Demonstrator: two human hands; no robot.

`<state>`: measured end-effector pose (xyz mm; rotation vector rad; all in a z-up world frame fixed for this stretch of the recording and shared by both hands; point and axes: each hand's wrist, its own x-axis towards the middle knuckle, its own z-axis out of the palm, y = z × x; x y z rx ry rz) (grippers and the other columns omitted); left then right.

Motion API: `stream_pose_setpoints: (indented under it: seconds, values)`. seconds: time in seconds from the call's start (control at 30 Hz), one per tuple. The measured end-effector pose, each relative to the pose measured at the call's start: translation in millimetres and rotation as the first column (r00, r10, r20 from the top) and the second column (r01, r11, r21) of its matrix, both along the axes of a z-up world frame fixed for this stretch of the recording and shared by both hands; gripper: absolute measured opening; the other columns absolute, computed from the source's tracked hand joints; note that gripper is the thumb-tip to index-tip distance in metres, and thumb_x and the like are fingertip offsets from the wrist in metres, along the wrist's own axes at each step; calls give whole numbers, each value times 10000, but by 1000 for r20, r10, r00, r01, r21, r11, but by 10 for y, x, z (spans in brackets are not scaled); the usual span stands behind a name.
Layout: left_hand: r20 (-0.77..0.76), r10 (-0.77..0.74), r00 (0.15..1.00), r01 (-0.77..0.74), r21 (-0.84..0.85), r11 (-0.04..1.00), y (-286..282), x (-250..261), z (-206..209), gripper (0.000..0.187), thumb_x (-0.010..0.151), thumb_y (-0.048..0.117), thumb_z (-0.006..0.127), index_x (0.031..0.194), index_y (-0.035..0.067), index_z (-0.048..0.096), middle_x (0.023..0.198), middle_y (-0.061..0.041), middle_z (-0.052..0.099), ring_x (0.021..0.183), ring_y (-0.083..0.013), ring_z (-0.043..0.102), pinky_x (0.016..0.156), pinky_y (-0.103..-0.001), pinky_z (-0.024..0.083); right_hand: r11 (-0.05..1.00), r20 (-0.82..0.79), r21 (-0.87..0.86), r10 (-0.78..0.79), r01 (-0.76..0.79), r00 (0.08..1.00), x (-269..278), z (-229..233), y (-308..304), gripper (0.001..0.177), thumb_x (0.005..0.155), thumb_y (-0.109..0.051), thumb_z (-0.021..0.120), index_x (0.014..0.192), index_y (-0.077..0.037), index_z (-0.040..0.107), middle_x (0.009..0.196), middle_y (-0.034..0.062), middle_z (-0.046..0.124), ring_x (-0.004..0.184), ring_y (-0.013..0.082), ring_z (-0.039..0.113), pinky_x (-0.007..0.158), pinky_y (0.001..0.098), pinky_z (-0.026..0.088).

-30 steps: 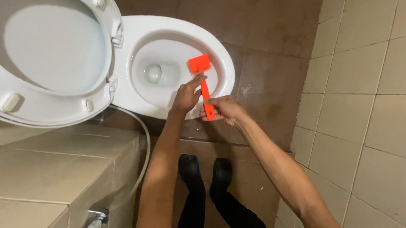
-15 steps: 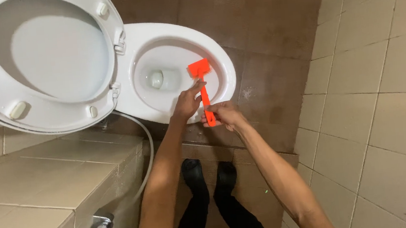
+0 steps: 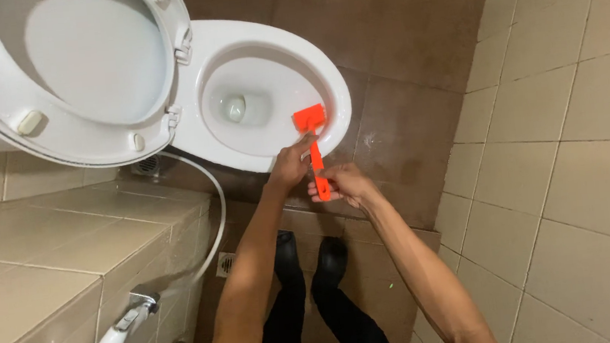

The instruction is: The person scrubs the inside of a toilet bowl with a brush and then cleans the brush bristles and handle by hand.

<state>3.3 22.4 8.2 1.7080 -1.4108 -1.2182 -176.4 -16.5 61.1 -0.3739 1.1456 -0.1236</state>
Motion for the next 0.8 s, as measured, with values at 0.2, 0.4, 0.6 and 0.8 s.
stream_pose_setpoints:
  seconds: [0.2, 0.4, 0.6, 0.8]
  values:
    - [-102, 23, 995, -21, 28, 999, 60, -40, -29, 596, 869, -87, 576, 1428, 119, 570, 1513, -200, 506, 1386, -355, 522, 1084, -392, 520, 1000, -3, 3, 12, -12, 1000, -36, -11, 33, 355, 990, -101, 570, 1162, 209, 594, 985, 341, 708, 869, 377, 765, 740, 462, 694]
    - [31, 2, 1000, -1, -39, 999, -117, 41, -117, 575, 855, -47, 642, 1403, 122, 602, 1478, -171, 551, 1345, -353, 565, 1102, -415, 489, 1000, 2, 7, -12, 12, 1000, 78, -36, -153, 336, 980, -82, 563, 1169, 196, 569, 1007, 337, 705, 867, 373, 773, 733, 448, 700]
    - [84, -18, 996, 15, 29, 999, -387, 197, -239, 570, 854, -21, 652, 1395, 152, 604, 1509, -124, 536, 1270, -354, 601, 1072, -435, 490, 999, -20, -37, -11, 10, 1000, 242, -101, -389, 357, 966, -99, 641, 1149, 200, 580, 1011, 341, 702, 872, 367, 764, 740, 460, 690]
    - [70, 0, 998, 4, -54, 999, -587, 360, -448, 594, 830, -27, 663, 1397, 139, 602, 1494, -152, 541, 1271, -380, 601, 1041, -443, 516, 999, -56, -38, -17, 15, 998, 376, -215, -587, 319, 964, -114, 642, 1088, 179, 614, 999, 286, 720, 821, 309, 764, 712, 435, 695]
